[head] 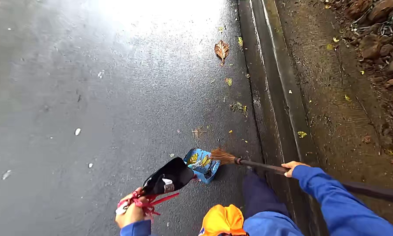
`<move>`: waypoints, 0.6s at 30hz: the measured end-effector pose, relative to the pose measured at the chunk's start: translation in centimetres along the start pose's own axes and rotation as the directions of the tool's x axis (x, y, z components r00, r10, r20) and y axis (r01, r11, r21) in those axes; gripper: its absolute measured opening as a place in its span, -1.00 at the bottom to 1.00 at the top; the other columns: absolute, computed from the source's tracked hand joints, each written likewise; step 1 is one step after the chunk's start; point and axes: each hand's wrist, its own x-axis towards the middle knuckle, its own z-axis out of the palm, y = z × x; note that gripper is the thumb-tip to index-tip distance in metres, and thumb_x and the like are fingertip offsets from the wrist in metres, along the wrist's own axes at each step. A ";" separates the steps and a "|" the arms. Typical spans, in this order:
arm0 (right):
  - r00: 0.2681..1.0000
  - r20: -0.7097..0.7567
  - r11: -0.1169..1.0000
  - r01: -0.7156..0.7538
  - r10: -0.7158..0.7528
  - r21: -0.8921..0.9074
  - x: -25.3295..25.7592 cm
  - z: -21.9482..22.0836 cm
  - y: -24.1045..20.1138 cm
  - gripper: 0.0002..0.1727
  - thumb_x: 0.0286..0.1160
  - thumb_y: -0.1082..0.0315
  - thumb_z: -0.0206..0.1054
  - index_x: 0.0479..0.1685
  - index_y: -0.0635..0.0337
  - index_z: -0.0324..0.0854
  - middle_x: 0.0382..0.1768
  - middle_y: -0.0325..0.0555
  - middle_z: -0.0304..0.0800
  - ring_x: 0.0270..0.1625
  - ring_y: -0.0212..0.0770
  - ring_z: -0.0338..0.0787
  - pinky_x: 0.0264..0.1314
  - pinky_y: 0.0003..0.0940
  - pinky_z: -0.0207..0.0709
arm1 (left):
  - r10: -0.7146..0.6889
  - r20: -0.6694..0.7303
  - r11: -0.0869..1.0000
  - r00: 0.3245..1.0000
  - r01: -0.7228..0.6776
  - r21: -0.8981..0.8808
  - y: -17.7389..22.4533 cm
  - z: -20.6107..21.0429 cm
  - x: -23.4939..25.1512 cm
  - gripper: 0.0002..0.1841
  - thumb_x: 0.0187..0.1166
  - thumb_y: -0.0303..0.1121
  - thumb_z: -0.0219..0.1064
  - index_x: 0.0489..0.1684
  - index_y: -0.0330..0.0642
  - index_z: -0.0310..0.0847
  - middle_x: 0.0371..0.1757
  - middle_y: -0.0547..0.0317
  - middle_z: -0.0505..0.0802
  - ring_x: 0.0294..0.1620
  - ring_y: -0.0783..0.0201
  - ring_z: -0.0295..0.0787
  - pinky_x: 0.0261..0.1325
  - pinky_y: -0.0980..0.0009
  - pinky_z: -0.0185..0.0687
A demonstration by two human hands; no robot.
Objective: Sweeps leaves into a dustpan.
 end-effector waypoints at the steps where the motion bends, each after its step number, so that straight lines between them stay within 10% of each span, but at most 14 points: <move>1: 0.999 -0.041 0.998 0.006 -0.008 -0.060 2.8 -2.3 3.7 -0.34 0.48 0.16 0.53 0.60 0.16 0.59 0.27 0.35 0.81 0.38 0.34 0.76 0.46 0.36 0.52 | -0.022 -0.021 1.000 1.000 0.022 0.006 1.0 1.2 0.1 -0.61 0.26 -0.81 0.17 0.12 -0.52 0.46 -0.24 0.22 0.70 -0.46 0.60 0.57 -0.40 0.62 0.56; 7: 0.941 -0.208 0.921 -0.314 0.268 -0.232 4.8 -21.1 -4.1 -0.41 0.78 0.18 0.26 0.80 -0.09 0.37 0.48 0.28 0.69 0.56 0.37 0.62 0.61 0.45 0.31 | -0.036 -0.015 0.999 0.999 0.036 0.006 3.7 5.8 0.8 -0.63 0.14 -0.85 0.16 -0.04 -0.48 0.40 -0.18 0.27 0.74 -0.28 0.63 0.66 -0.23 0.62 0.65; 13: 0.885 -0.354 0.848 -0.419 0.302 -0.324 18.7 -22.1 -10.7 -0.43 0.68 0.26 0.29 0.69 0.13 0.45 0.40 0.39 0.71 0.49 0.42 0.67 0.46 0.47 0.45 | 0.005 -0.078 1.000 0.997 -0.007 -0.028 2.9 7.7 0.6 -0.62 -0.11 -0.82 0.21 -0.28 -0.31 0.45 -0.24 0.38 0.84 -0.21 0.62 0.77 -0.18 0.58 0.73; 18: 0.968 -0.181 0.855 -0.238 0.172 -0.462 13.0 -28.2 -11.1 -0.46 0.73 0.22 0.32 0.68 0.02 0.51 0.40 0.38 0.71 0.50 0.44 0.64 0.51 0.54 0.33 | 0.034 -0.069 0.999 0.997 -0.037 -0.037 1.5 6.6 1.2 -0.66 -0.09 -0.77 0.21 -0.31 -0.28 0.45 -0.21 0.37 0.86 -0.19 0.60 0.79 -0.17 0.56 0.75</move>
